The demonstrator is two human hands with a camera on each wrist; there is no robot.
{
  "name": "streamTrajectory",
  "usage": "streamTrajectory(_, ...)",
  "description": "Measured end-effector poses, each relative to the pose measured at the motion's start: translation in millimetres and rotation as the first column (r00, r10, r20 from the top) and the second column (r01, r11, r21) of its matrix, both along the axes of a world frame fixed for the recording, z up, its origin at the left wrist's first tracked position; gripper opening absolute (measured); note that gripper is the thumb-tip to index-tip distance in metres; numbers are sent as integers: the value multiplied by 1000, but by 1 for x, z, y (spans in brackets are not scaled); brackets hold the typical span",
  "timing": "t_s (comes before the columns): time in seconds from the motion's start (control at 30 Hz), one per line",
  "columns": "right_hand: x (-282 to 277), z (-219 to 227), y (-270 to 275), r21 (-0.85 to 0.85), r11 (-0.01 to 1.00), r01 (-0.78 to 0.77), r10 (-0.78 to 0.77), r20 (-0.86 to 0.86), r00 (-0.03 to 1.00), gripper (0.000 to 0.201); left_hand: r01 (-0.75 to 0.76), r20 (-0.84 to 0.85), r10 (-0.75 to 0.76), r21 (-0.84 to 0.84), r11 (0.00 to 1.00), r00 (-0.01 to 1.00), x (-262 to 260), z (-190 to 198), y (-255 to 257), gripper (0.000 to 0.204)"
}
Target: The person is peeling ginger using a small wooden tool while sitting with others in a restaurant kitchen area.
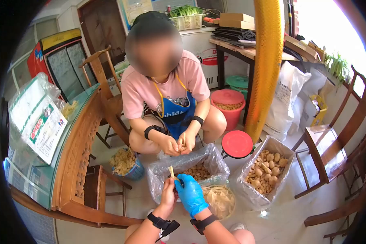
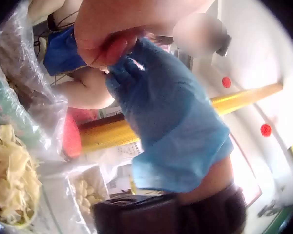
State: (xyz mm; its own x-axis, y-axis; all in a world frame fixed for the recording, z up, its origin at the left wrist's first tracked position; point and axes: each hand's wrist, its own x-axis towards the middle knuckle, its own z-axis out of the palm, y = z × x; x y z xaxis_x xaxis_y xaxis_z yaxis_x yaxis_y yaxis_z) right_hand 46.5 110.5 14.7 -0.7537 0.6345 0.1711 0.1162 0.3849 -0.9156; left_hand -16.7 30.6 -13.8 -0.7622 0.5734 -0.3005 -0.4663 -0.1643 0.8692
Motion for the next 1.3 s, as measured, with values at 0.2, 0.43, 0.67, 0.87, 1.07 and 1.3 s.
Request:
streamTrajectory(0.2, -9, -5, -9, 160, 986, -45, 54, -51, 997, 19, 50, 91, -45, -48, 998, 995, -21, 2, -10, 22)
streamTrajectory(0.43, -14, -1, -14, -240, 971, -12, -17, -118, 993, 15, 44, 129, -46, 23, 999, 991, -21, 19, -5, 23)
streamTrajectory(0.67, -4, -22, 40, -773, 624, 118, -318, -114, 941, 11, -92, -9, 93, 62, 994, 996, -20, 11, -15, 26)
streamTrajectory(0.87, -24, -54, 60, -578, 814, 55, -81, -20, 996, 20, -139, -119, 141, 18, 990, 983, -28, 1, -32, 26)
streamTrajectory(1.07, -43, -62, 55, -470, 877, 100, -79, 66, 995, 41, -1, 53, -7, 156, 988, 999, -25, 18, -32, 30)
streamTrajectory(1.3, -49, -48, 58, -517, 854, -51, -44, -170, 985, 33, 6, 29, -11, 164, 986, 1000, -26, 19, -30, 33)
